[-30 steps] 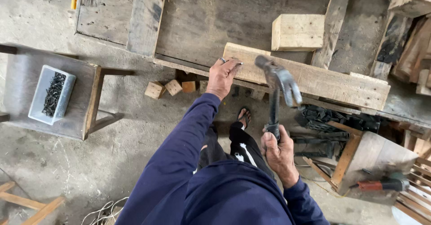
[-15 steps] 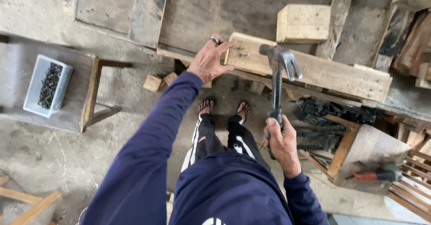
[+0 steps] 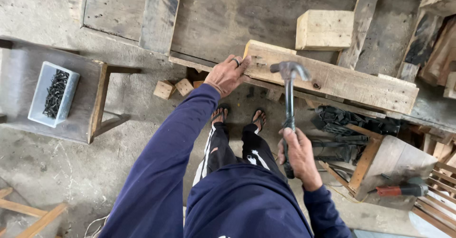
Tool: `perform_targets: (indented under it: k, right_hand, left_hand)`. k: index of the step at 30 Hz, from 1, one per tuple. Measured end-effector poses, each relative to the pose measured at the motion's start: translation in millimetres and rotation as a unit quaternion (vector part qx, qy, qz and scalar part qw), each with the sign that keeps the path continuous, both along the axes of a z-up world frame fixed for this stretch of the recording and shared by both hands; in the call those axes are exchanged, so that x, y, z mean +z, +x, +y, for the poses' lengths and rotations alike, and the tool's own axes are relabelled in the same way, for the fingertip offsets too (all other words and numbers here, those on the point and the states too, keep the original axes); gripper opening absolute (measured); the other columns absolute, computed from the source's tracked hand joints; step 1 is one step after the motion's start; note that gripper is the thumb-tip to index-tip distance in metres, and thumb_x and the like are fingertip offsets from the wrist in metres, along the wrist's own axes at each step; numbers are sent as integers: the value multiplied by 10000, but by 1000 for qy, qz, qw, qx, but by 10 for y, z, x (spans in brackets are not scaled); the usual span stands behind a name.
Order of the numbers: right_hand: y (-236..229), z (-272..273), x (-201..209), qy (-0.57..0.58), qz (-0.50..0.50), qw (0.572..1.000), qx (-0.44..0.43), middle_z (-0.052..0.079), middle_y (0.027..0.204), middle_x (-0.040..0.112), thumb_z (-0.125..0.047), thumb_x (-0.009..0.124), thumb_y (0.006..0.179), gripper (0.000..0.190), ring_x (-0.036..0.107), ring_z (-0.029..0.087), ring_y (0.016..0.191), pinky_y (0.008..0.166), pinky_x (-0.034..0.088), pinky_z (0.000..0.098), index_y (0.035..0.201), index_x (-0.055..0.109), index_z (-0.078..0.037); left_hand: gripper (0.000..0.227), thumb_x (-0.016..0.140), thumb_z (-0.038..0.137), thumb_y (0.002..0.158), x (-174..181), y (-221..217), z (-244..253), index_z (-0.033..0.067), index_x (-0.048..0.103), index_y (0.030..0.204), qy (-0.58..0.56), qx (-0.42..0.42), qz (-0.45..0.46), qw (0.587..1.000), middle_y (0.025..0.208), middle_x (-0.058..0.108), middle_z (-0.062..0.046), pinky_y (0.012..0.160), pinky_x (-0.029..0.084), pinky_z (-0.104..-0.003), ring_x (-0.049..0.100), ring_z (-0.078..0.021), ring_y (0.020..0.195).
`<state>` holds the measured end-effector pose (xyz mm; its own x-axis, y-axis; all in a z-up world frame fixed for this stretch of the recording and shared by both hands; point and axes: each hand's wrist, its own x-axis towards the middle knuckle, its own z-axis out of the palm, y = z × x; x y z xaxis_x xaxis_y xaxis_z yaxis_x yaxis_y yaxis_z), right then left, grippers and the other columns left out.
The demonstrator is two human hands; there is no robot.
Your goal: The person assembles wooden blocks by placing them on a workbench and securing them with nails using a hammer. The person repeatedly positions the blocks, hammers nails into them, and adjusts their placement to ensure alignment.
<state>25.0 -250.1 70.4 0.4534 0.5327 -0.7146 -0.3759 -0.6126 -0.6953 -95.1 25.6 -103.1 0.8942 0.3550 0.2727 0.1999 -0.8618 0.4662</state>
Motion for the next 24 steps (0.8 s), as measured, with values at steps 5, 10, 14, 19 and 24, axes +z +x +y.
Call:
perform_targets:
  k: [5, 10, 14, 19, 24]
  right_hand:
    - [564, 807, 316, 33, -53, 998, 30, 7, 685, 552, -452, 459, 1041, 412, 529, 108, 459, 396, 479, 292, 1165, 529, -65]
    - [814, 1069, 299, 9, 66, 994, 91, 23, 667, 510, -461, 495, 1052, 422, 494, 117, 449, 416, 471, 307, 1062, 482, -39]
    - [764, 1067, 249, 10, 129, 989, 77, 12, 660, 507, -471, 507, 1039, 438, 486, 92, 447, 414, 457, 287, 1083, 524, -35]
    - [561, 858, 87, 57, -8, 997, 51, 21, 655, 532, -425, 510, 1030, 387, 506, 111, 427, 388, 458, 284, 1090, 503, -42]
    - [182, 195, -242, 61, -105, 991, 56, 11, 684, 546, -332, 595, 992, 302, 524, 102, 458, 392, 443, 268, 1069, 505, -54]
  left_hand:
    - [690, 679, 231, 962, 13, 50, 72, -30, 389, 1530, 26, -11, 10, 1000, 1157, 621, -165, 838, 598, -391, 589, -327, 1077]
    - [679, 679, 210, 966, 13, 1, 12, -14, 407, 1546, 4, 3, 15, 1000, 1174, 634, -151, 819, 603, -386, 593, -326, 1079]
    - [660, 686, 228, 966, 59, 51, 19, -8, 428, 1526, -22, 13, 15, 1000, 1186, 635, -156, 804, 599, -386, 598, -333, 1095]
    - [676, 684, 267, 913, 193, 16, 37, 24, 458, 1502, -25, 19, 22, 999, 1180, 642, -152, 865, 593, -398, 607, -332, 1108]
    - [559, 626, 237, 973, 367, 127, 152, 91, 518, 1502, -324, 200, -7, 925, 1150, 683, -163, 920, 566, -407, 656, -315, 1019]
